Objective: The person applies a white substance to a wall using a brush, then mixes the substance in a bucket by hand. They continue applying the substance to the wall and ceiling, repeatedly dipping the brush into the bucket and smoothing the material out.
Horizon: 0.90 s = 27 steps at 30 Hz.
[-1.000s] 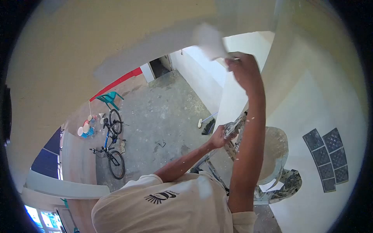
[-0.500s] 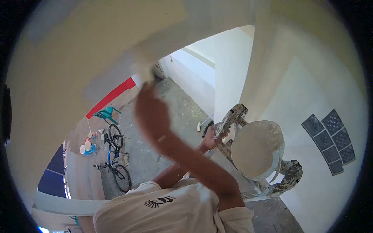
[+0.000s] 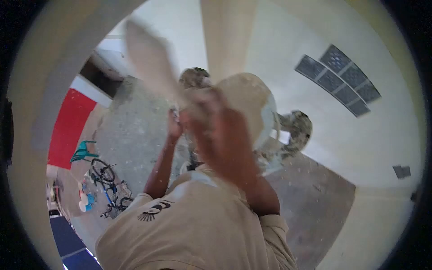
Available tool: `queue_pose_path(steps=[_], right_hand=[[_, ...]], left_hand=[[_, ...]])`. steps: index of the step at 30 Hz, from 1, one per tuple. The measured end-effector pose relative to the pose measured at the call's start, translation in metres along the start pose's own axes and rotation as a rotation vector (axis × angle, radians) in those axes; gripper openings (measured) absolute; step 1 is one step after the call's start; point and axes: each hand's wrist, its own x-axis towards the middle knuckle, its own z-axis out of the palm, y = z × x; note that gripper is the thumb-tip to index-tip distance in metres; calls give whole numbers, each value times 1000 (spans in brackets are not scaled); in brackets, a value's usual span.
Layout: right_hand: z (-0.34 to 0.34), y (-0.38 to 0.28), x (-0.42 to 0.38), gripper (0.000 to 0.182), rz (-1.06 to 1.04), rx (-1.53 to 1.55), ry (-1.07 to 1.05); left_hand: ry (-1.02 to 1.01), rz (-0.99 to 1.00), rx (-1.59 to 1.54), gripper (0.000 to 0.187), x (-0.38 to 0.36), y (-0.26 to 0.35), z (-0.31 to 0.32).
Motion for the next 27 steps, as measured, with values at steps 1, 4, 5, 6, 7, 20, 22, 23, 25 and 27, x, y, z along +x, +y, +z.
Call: queue_pose_path(steps=[1, 4, 5, 6, 7, 20, 22, 23, 25, 27], right_hand=[[-19, 12, -4, 30, 28, -29, 113], [-72, 26, -20, 28, 313, -57, 230], [-85, 31, -28, 30, 403, -8, 283], [-95, 35, -32, 33, 488, 42, 332], [-101, 35, -36, 33, 499, 34, 327], [-105, 52, -5, 27, 367, -586, -166], [-102, 44, 10, 25, 378, -529, -211], [-101, 40, 19, 25, 381, -529, -211], [-97, 35, 34, 26, 363, -477, -200], [-92, 36, 41, 28, 327, -463, -168]], left_hand=[[-20, 12, 15, 26, 1, 9, 1], [-4, 23, -19, 24, 5, 5, 5], [-17, -32, -61, 24, 6, 11, 5], [-14, -37, -71, 24, 9, 9, 4], [-38, 45, -62, 25, 9, 7, 1], [-50, 23, -59, 25, 9, 12, 0], [-75, 47, 10, 25, 8, 9, 0], [-54, 31, -60, 25, 8, 8, 1], [-37, 11, -127, 25, 8, 4, 1], [-47, 54, -145, 25, 8, 1, 0]])
